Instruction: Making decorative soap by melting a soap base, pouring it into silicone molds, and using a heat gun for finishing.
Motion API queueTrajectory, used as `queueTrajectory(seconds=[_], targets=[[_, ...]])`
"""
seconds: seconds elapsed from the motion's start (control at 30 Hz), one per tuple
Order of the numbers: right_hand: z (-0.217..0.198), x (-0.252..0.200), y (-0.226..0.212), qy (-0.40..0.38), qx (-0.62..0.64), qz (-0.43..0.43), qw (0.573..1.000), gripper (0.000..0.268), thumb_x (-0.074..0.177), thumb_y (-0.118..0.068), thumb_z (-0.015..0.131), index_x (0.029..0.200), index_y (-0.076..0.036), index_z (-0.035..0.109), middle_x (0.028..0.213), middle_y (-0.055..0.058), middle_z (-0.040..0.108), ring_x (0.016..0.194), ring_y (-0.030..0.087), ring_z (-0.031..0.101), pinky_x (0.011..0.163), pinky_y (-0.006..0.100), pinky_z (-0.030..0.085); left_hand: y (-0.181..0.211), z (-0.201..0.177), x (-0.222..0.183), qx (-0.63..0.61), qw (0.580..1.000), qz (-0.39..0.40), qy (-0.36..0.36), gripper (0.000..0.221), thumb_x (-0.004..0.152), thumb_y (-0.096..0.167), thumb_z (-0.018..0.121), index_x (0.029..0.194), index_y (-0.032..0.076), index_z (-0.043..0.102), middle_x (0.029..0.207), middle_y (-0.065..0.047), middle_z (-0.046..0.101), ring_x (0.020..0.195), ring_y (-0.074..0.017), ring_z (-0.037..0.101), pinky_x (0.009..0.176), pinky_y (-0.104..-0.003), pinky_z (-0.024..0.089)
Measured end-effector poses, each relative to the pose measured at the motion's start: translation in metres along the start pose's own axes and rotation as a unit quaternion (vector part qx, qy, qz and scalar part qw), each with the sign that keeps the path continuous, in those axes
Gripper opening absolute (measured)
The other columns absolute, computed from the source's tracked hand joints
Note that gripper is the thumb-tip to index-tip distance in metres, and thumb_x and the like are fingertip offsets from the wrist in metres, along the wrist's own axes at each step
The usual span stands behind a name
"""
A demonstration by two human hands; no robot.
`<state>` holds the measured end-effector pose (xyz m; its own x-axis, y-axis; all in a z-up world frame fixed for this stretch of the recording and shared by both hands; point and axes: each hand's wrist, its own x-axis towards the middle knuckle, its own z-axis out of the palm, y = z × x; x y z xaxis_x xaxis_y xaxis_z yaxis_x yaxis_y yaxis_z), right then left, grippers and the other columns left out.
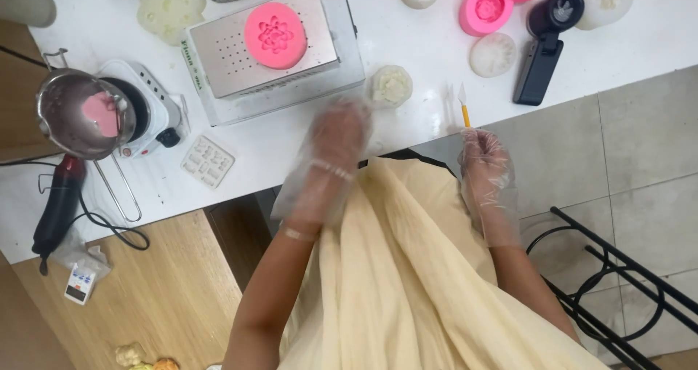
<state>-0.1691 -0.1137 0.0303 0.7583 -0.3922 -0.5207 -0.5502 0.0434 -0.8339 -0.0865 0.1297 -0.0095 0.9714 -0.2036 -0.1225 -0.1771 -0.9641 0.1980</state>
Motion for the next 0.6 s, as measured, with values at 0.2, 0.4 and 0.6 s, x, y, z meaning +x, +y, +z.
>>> queueTrajectory(seconds=[0.2, 0.4, 0.6], targets=[[-0.001, -0.027, -0.035, -0.006, -0.019, 0.004, 1.000, 0.019, 0.105, -0.027, 0.062, 0.105, -0.008, 0.063, 0.068, -0.008, 0.049, 0.059, 0.002, 0.041, 0.052, 0.021, 0.035, 0.036, -0.009, 0.080, 0.041, 0.992, 0.102, -0.061, 0.011, 0.098, 0.014, 0.065, 0.091, 0.006, 0.070, 0.081, -0.012, 0.073, 0.069, -0.0189, 0.070, 0.066, -0.030, 0.060], [-0.004, -0.033, -0.019, 0.016, -0.004, 0.010, 1.000, 0.022, 0.105, -0.029, 0.064, 0.107, -0.007, 0.063, 0.069, -0.007, 0.050, 0.059, 0.002, 0.042, 0.052, 0.021, 0.035, 0.042, -0.060, 0.072, 0.101, 0.968, 0.214, -0.083, 0.010, 0.087, 0.010, 0.075, 0.094, 0.007, 0.069, 0.081, -0.010, 0.072, 0.070, -0.0149, 0.069, 0.064, -0.027, 0.061], [-0.005, -0.027, -0.006, 0.010, 0.023, 0.009, 1.000, 0.021, 0.105, -0.027, 0.066, 0.106, -0.006, 0.063, 0.068, -0.007, 0.051, 0.057, 0.002, 0.042, 0.051, 0.021, 0.034, 0.043, -0.054, 0.025, 0.042, 0.993, 0.108, 0.014, 0.019, 0.103, 0.017, 0.065, 0.085, 0.008, 0.067, 0.075, -0.009, 0.069, 0.066, -0.0202, 0.067, 0.062, -0.034, 0.058]])
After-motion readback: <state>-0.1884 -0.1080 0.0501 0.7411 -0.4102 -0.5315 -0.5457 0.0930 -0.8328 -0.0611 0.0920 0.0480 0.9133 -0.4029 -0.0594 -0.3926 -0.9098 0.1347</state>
